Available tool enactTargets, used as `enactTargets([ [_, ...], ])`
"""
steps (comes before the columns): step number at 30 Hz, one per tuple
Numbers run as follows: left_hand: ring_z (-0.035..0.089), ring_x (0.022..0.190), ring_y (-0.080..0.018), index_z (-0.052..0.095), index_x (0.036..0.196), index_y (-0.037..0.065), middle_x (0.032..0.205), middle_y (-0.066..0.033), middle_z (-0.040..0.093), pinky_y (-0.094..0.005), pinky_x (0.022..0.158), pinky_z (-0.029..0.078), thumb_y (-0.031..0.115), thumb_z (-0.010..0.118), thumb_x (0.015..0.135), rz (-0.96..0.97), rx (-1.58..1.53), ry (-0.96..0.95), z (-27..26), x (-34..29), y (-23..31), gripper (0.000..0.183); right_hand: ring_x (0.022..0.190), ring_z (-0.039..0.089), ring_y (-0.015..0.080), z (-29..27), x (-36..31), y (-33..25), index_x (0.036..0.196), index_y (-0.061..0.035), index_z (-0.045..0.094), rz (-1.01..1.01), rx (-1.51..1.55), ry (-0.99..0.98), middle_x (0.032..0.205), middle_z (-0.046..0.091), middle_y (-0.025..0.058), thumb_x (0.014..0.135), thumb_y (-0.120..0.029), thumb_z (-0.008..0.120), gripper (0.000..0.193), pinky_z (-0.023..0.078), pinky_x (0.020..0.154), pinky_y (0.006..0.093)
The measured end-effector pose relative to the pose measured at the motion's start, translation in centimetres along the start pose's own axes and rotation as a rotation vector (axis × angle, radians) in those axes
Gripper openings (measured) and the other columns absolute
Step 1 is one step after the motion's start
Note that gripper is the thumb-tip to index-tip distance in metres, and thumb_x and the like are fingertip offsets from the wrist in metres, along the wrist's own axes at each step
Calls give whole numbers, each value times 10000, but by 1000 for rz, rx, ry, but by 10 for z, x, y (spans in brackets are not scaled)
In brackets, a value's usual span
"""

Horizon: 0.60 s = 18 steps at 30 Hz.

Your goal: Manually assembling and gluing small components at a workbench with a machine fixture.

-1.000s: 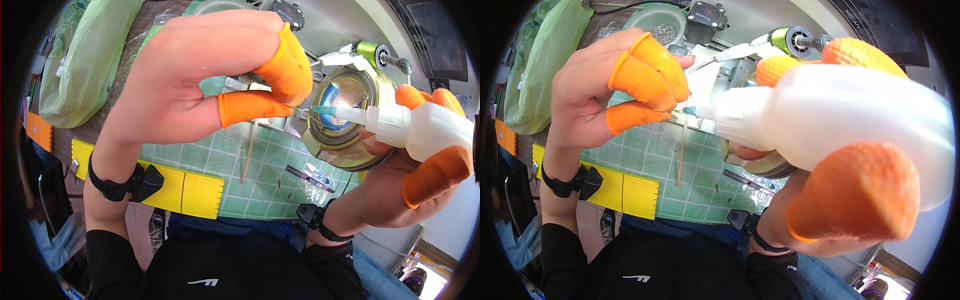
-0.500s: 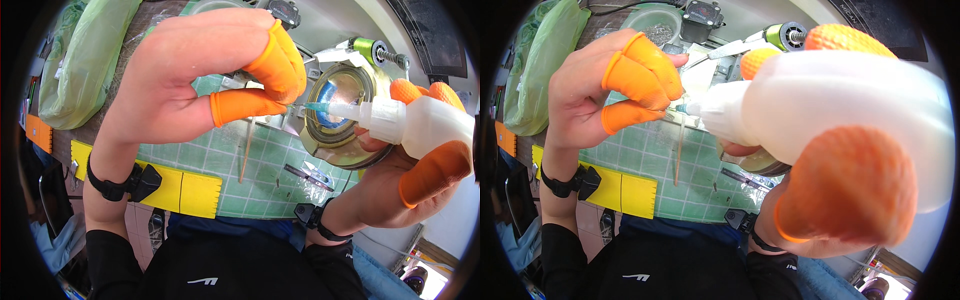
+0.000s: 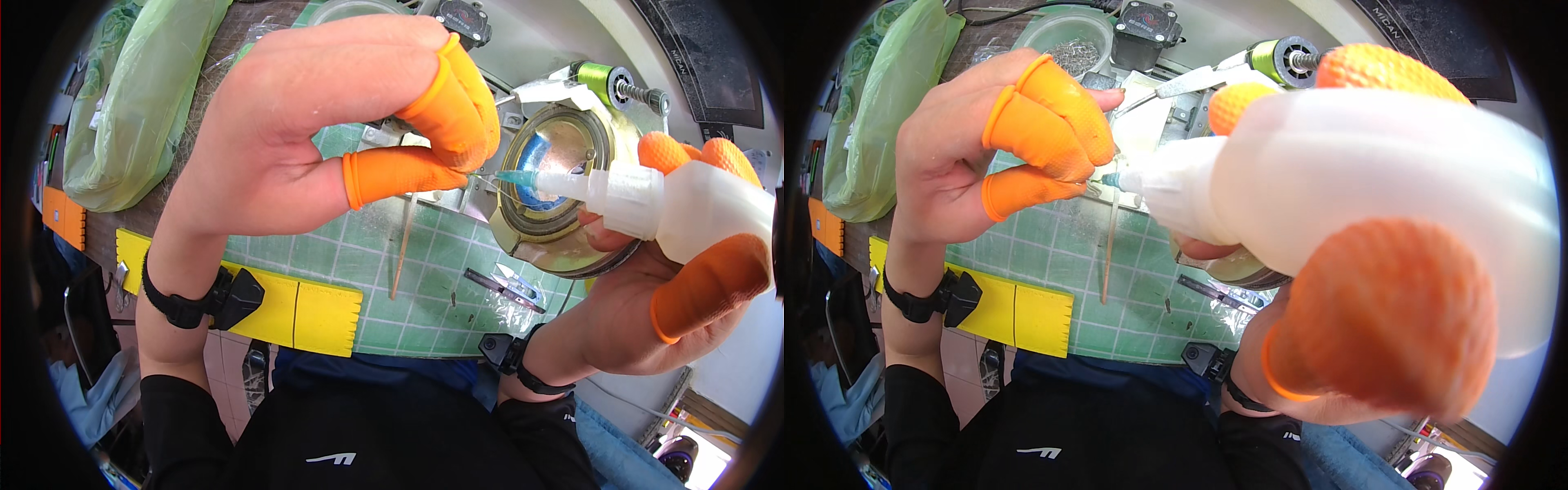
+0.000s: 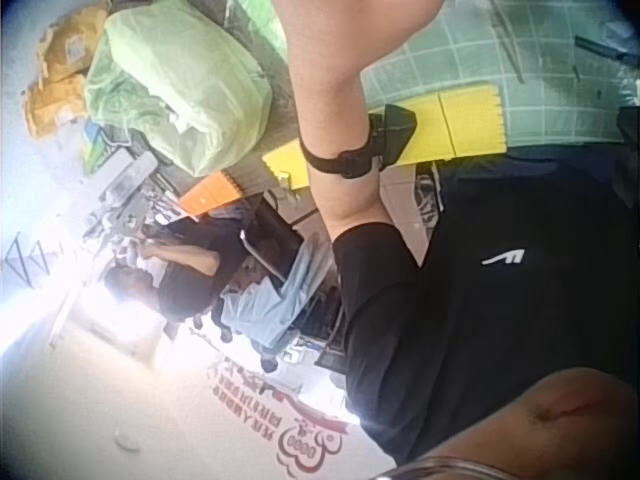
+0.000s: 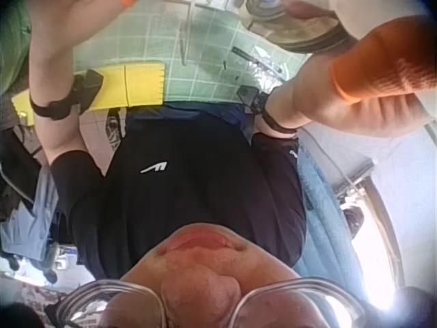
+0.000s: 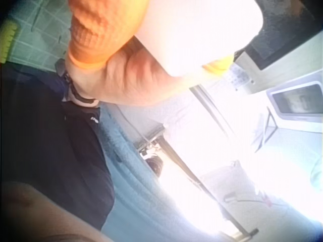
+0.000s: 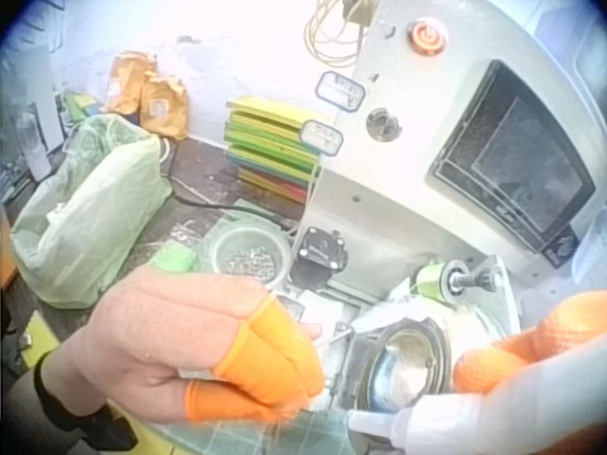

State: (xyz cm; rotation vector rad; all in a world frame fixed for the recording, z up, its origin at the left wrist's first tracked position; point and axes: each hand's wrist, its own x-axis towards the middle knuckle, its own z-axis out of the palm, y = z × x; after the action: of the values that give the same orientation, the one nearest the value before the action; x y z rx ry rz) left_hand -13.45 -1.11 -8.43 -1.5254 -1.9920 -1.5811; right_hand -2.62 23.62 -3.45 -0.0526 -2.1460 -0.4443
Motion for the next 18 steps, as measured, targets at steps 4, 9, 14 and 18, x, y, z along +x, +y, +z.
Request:
enactTargets([
  [4,682,845,-256,710,881,9,898,-133,715,-511,932,593,102,809,810,0,1,-8,-1,0,1,154,804,677,294,0,7,-8,1076,88,669,75,237,-13,1019,710,230,764,-257,741,470,567,736,373],
  [9,681,843,-260,707,886,3,895,-135,710,-517,937,591,96,803,814,16,0,-1,-1,0,-1,152,698,643,263,3,15,-17,1127,109,625,167,537,-30,993,704,255,869,-348,619,525,549,664,342],
  [14,680,847,-259,707,884,2,904,-138,709,-520,937,592,92,803,815,12,-3,-3,-1,0,-1,148,591,610,231,5,21,-24,1178,129,581,259,831,-49,967,698,280,974,-440,496,611,532,592,310],
  [18,680,852,-260,706,882,3,905,-139,709,-522,937,592,80,799,815,14,-6,-6,0,0,-1,138,506,583,206,7,24,-28,1218,146,546,333,1067,-64,946,693,299,1057,-513,397,695,518,534,285],
])
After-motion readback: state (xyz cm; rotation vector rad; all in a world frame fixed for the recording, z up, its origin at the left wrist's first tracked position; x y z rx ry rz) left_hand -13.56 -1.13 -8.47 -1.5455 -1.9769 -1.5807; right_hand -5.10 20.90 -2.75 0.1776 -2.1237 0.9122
